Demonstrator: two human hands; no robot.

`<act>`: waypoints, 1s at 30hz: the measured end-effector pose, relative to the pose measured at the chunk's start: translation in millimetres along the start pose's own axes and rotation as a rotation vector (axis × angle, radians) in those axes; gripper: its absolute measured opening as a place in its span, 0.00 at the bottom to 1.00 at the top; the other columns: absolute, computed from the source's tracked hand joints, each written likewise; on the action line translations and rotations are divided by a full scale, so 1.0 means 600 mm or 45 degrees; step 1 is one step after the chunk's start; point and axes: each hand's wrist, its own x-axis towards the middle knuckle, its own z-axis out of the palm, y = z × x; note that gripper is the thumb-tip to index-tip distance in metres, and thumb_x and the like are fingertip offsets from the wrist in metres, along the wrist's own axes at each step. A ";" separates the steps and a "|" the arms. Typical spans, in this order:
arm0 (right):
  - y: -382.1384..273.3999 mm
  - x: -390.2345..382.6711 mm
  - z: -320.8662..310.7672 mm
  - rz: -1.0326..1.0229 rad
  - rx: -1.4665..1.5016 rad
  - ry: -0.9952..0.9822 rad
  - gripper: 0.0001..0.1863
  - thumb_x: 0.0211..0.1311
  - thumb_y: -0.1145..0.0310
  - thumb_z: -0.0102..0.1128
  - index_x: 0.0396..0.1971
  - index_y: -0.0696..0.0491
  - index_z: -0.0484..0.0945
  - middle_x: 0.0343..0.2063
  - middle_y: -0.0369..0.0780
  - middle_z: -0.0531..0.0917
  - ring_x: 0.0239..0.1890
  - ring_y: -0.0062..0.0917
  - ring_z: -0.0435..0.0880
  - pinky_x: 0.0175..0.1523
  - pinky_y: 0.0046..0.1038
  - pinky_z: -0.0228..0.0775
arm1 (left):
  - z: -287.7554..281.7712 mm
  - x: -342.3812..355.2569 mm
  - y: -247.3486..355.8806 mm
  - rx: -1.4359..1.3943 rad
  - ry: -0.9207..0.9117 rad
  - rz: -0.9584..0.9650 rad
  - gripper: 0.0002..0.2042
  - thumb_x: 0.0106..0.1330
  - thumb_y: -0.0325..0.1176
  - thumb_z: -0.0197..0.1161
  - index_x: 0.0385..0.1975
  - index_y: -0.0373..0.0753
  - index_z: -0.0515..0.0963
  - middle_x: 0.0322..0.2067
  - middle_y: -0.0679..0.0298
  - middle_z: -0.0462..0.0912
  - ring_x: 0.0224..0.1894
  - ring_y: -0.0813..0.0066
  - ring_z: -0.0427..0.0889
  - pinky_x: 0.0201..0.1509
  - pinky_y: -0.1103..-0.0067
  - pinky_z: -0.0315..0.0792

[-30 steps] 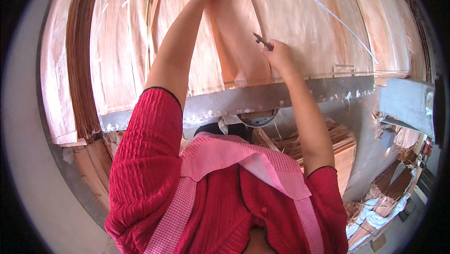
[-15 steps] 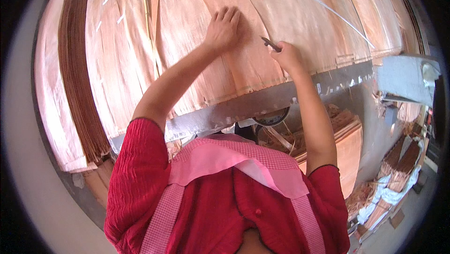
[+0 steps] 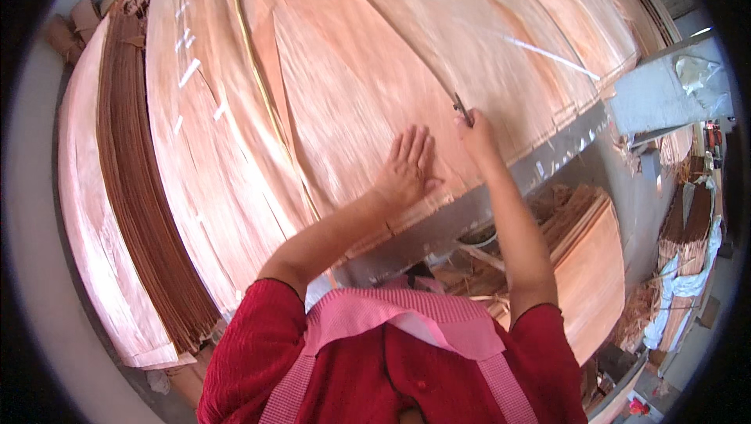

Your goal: The person cuts strips of wood veneer using a utility knife while holding the material against a metal straight edge on a workshop table.

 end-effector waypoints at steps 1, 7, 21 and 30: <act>-0.022 0.001 0.005 0.167 0.347 -0.153 0.13 0.58 0.62 0.55 0.33 0.58 0.73 0.23 0.40 0.79 0.22 0.27 0.78 0.27 0.28 0.68 | 0.001 -0.003 0.002 0.016 0.026 -0.012 0.36 0.61 0.55 0.45 0.60 0.29 0.53 0.63 0.47 0.48 0.66 0.47 0.44 0.67 0.62 0.41; -0.051 0.014 0.051 0.642 1.153 -0.461 0.14 0.63 0.61 0.47 0.41 0.55 0.69 0.26 0.43 0.80 0.23 0.27 0.81 0.24 0.25 0.73 | -0.053 0.071 -0.094 -0.949 -0.058 0.134 0.15 0.59 0.38 0.51 0.44 0.45 0.76 0.47 0.57 0.74 0.46 0.57 0.75 0.46 0.68 0.70; -0.074 -0.004 0.052 0.538 1.029 -0.324 0.10 0.63 0.66 0.49 0.36 0.58 0.69 0.20 0.42 0.78 0.16 0.26 0.79 0.15 0.23 0.67 | -0.059 0.257 -0.334 0.200 0.431 0.063 0.13 0.58 0.30 0.49 0.42 0.39 0.71 0.51 0.61 0.71 0.45 0.63 0.76 0.45 0.73 0.72; -0.064 0.004 0.064 0.560 1.085 -0.367 0.10 0.62 0.65 0.51 0.35 0.56 0.68 0.17 0.40 0.78 0.15 0.24 0.78 0.16 0.22 0.67 | -0.051 0.278 -0.338 0.330 0.656 -0.291 0.18 0.61 0.39 0.51 0.49 0.39 0.70 0.54 0.61 0.69 0.54 0.64 0.68 0.55 0.64 0.62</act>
